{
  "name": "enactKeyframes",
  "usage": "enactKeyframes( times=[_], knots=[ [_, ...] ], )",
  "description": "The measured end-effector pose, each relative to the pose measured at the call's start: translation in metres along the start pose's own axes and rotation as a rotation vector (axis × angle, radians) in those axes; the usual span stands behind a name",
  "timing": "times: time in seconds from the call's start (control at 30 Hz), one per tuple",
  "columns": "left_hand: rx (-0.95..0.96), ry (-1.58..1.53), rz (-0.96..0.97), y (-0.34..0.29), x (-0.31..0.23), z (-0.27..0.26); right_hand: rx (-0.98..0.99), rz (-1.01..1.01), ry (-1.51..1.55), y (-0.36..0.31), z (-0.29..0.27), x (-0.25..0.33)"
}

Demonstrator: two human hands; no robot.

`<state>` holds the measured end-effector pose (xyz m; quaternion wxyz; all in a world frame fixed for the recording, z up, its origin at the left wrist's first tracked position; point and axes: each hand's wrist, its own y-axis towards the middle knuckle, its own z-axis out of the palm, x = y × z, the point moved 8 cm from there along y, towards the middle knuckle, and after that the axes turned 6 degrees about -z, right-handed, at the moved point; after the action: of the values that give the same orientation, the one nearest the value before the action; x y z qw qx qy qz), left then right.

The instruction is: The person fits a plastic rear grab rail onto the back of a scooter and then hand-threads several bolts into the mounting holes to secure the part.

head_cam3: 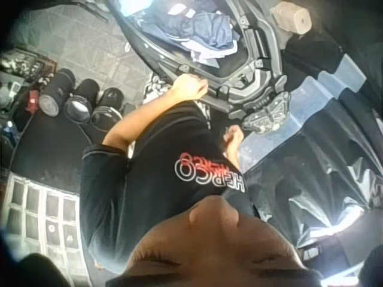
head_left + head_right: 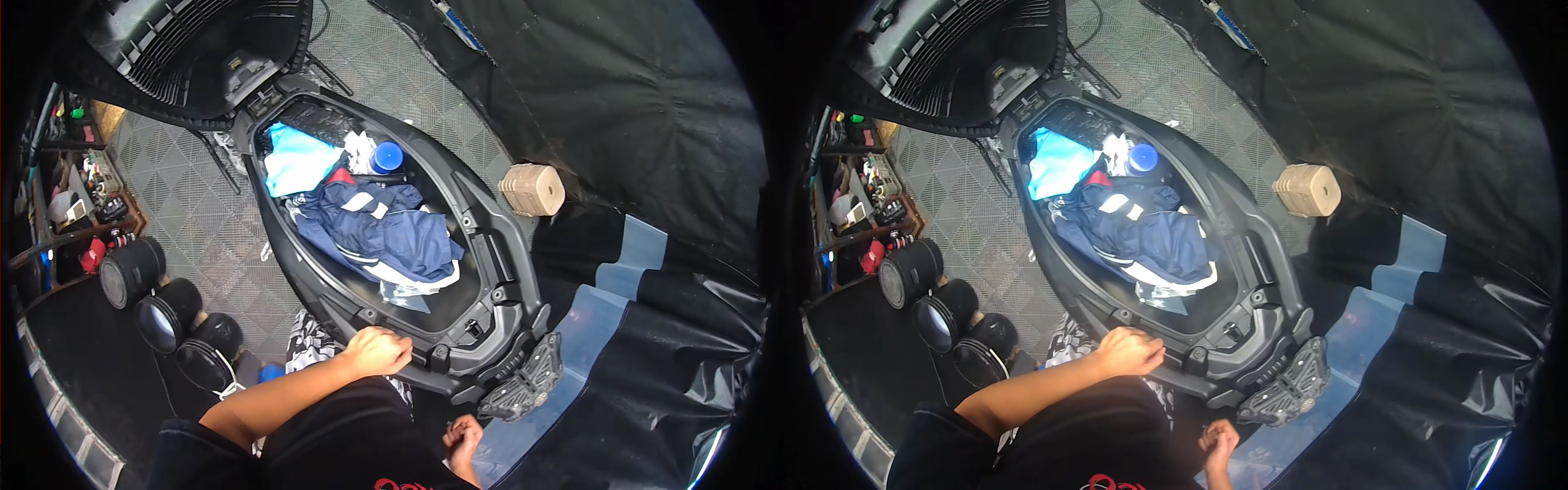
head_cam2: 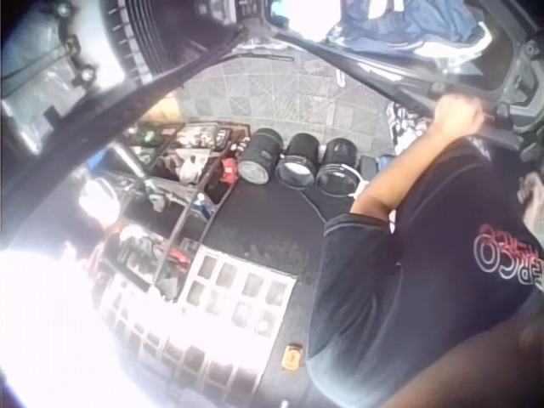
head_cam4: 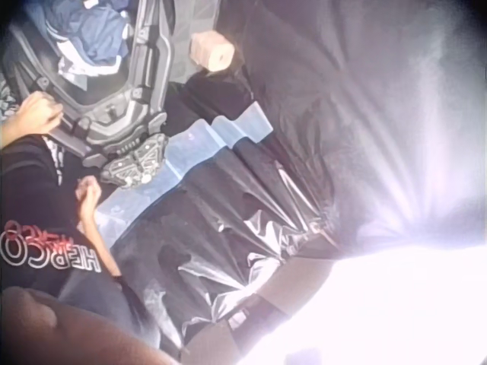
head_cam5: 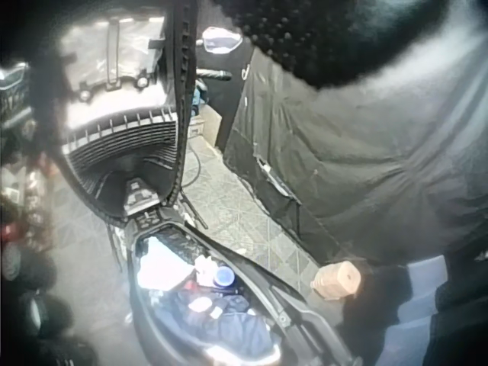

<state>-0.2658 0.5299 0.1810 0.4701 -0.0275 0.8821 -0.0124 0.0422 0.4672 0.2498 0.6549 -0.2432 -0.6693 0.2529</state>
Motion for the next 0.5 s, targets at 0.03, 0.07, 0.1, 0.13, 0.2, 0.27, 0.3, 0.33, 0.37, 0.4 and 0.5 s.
enactKeyframes(
  times=[0.03, 0.07, 0.1, 0.13, 0.2, 0.27, 0.3, 0.33, 0.37, 0.4, 0.5],
  knots=[
    [-0.015, -0.014, -0.001, 0.000, -0.001, -0.001, 0.070, -0.068, -0.079, 0.015, 0.017, 0.028],
    [-0.020, -0.022, 0.008, -0.001, -0.001, -0.002, 0.139, -0.102, -0.090, 0.030, 0.030, 0.051],
    [-0.012, -0.011, 0.004, 0.000, -0.002, -0.001, 0.151, -0.177, -0.118, 0.048, 0.048, 0.079],
    [-0.006, 0.002, -0.001, 0.000, -0.002, 0.000, 0.184, -0.233, -0.213, 0.067, 0.065, 0.103],
    [0.006, 0.011, 0.000, 0.003, -0.006, -0.006, 0.218, -0.294, -0.451, 0.109, 0.096, 0.143],
    [0.032, 0.028, -0.017, 0.002, -0.004, -0.004, 0.275, -0.409, -0.675, 0.157, 0.122, 0.165],
    [0.023, 0.030, -0.018, 0.001, -0.003, -0.003, 0.294, -0.406, -0.739, 0.175, 0.147, 0.177],
    [0.038, 0.041, -0.027, -0.001, -0.001, 0.000, 0.327, -0.535, -0.783, 0.197, 0.169, 0.183],
    [0.052, 0.046, -0.042, -0.002, 0.002, 0.003, 0.391, -0.537, -0.825, 0.216, 0.190, 0.184],
    [0.056, 0.043, -0.036, -0.001, 0.000, 0.002, 0.419, -0.583, -0.916, 0.231, 0.208, 0.189],
    [0.082, 0.052, -0.049, 0.002, -0.003, -0.002, 0.442, -0.687, -1.046, 0.273, 0.252, 0.192]
  ],
)
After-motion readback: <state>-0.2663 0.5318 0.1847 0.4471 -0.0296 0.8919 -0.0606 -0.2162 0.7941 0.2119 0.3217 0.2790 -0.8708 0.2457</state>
